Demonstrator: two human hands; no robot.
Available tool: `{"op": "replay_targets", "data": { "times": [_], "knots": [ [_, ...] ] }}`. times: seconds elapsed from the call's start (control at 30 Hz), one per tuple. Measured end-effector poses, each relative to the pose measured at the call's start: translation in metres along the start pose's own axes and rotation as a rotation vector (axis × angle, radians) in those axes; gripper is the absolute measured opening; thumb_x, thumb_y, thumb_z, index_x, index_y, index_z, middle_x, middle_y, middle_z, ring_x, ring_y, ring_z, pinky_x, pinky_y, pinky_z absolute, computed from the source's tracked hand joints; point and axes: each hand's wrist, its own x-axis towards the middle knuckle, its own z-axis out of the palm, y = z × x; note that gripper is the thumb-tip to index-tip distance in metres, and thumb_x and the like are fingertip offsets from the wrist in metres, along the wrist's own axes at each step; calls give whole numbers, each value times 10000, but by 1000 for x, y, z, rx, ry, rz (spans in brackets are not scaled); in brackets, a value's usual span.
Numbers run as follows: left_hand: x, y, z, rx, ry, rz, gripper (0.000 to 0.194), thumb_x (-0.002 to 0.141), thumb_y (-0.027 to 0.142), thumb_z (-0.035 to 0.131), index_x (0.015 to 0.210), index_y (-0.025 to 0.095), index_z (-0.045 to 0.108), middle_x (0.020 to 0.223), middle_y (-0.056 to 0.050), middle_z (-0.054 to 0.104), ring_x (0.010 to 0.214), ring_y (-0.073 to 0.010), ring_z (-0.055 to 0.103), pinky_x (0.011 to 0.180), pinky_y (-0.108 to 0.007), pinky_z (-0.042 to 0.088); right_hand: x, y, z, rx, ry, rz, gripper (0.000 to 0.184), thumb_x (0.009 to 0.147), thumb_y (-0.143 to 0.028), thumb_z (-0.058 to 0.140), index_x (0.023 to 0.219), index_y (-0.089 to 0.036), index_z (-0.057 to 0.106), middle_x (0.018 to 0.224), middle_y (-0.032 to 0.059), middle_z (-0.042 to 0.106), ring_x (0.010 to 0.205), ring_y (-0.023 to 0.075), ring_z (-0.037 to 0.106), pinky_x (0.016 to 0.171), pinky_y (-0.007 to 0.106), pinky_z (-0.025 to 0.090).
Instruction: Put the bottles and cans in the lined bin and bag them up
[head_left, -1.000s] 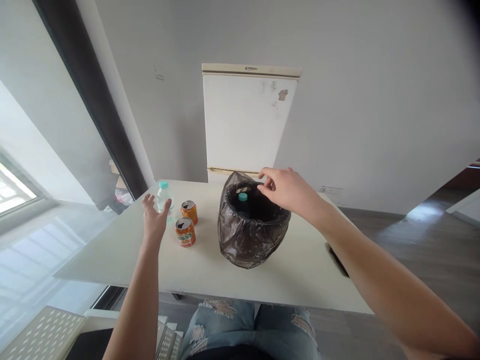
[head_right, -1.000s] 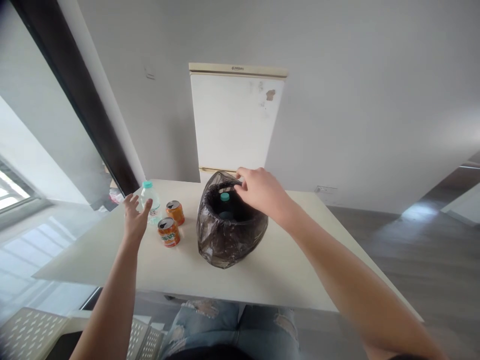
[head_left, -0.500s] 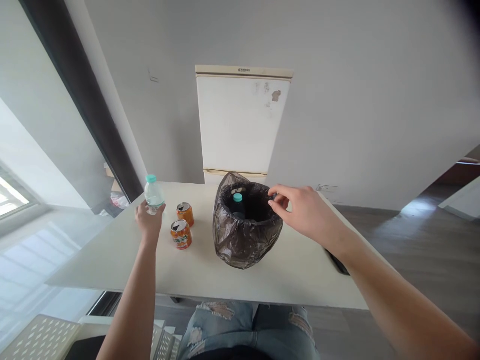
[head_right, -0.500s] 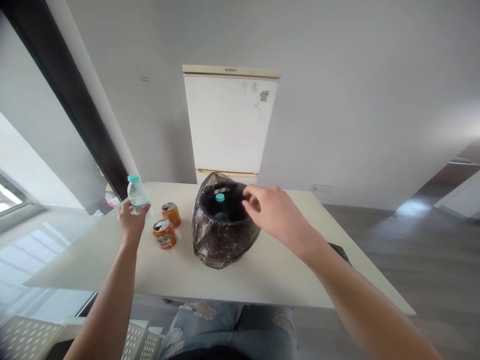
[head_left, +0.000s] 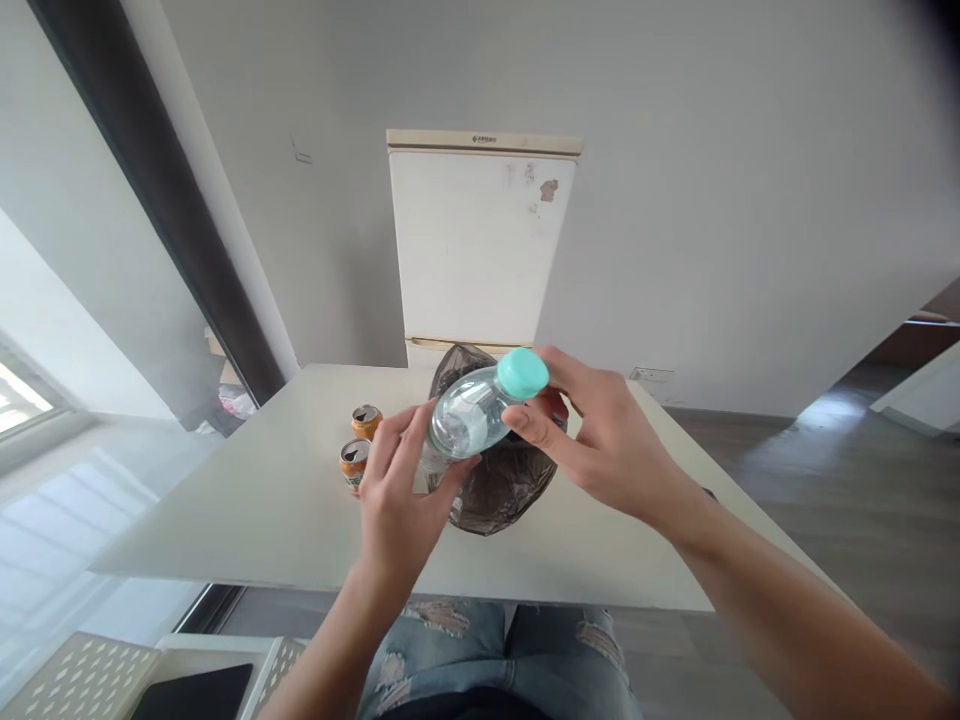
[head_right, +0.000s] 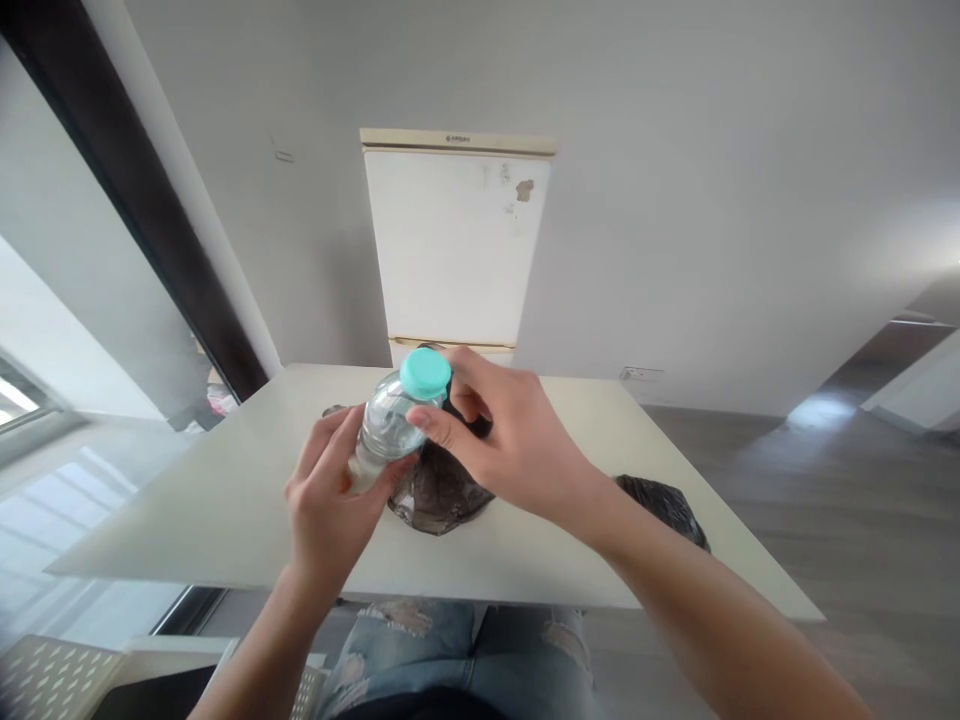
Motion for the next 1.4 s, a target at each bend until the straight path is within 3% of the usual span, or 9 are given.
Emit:
{"op": "replay_targets", "data": {
  "times": [0.17,0.33,0.4,0.63,0.8,1.0,1.13,1.23,1.4],
  "knots": [
    [-6,5,1,-46,7,16,643,860,238,827,1458,299,597,1288,-99,678,1174,-272,674,984,-435,585,5,2,-12,22,20,-46,267,994,-516,645,1135,-289,656,847,-8,631,649,134,519,572,284,421],
    [-13,-13,-19,22,104,-76,720,844,272,838,1496,248,535,1431,-146,602,1361,-321,568,1119,-490,512,14,17,-40,-11,410,-9,200,980,-476,677,1033,-283,667,803,-1,550,654,150,473,569,303,376],
    [-18,-31,-26,102,124,-192,654,867,309,810,1461,239,547,1453,-149,580,1393,-331,537,1160,-523,465,17,28,-48,-90,436,40,195,963,-467,697,993,-276,671,767,-9,530,634,147,452,567,303,354],
    [-50,-106,-27,280,4,-647,1032,737,541,866,1584,261,347,1612,-192,406,1524,-419,367,1213,-635,354,26,72,-18,-327,13,232,244,957,-488,649,950,-245,661,681,-29,568,601,143,482,596,280,357],
    [-71,-138,-16,249,-176,-828,1045,744,533,846,1594,271,297,1603,-189,441,1498,-424,416,1153,-616,428,36,103,14,-466,-255,343,221,930,-463,658,938,-242,673,819,24,696,746,193,610,623,274,366],
    [-87,-159,-7,272,-220,-911,933,817,487,780,1567,299,258,1532,-118,570,1365,-393,572,1099,-568,473,47,116,30,-645,-496,348,206,906,-420,698,956,-221,724,952,88,753,925,263,681,676,298,394],
    [-95,-172,-1,290,-263,-895,794,820,480,772,1482,293,377,1457,-117,627,1283,-372,636,997,-485,531,54,109,33,-704,-676,291,199,899,-395,713,971,-213,749,983,105,768,1034,319,687,837,363,433],
    [-99,-177,7,274,-260,-865,873,770,491,811,1483,270,358,1435,-141,622,1287,-382,628,973,-472,533,59,106,36,-692,-795,302,165,919,-353,692,975,-209,750,984,97,776,1005,317,701,946,420,423],
    [-102,-180,19,264,-243,-866,757,803,479,778,1429,236,429,1284,-143,683,1158,-347,681,920,-452,540,55,104,36,-736,-703,242,183,901,-316,740,1032,-189,736,1038,113,762,1039,323,690,1003,473,414]
  ]
}}
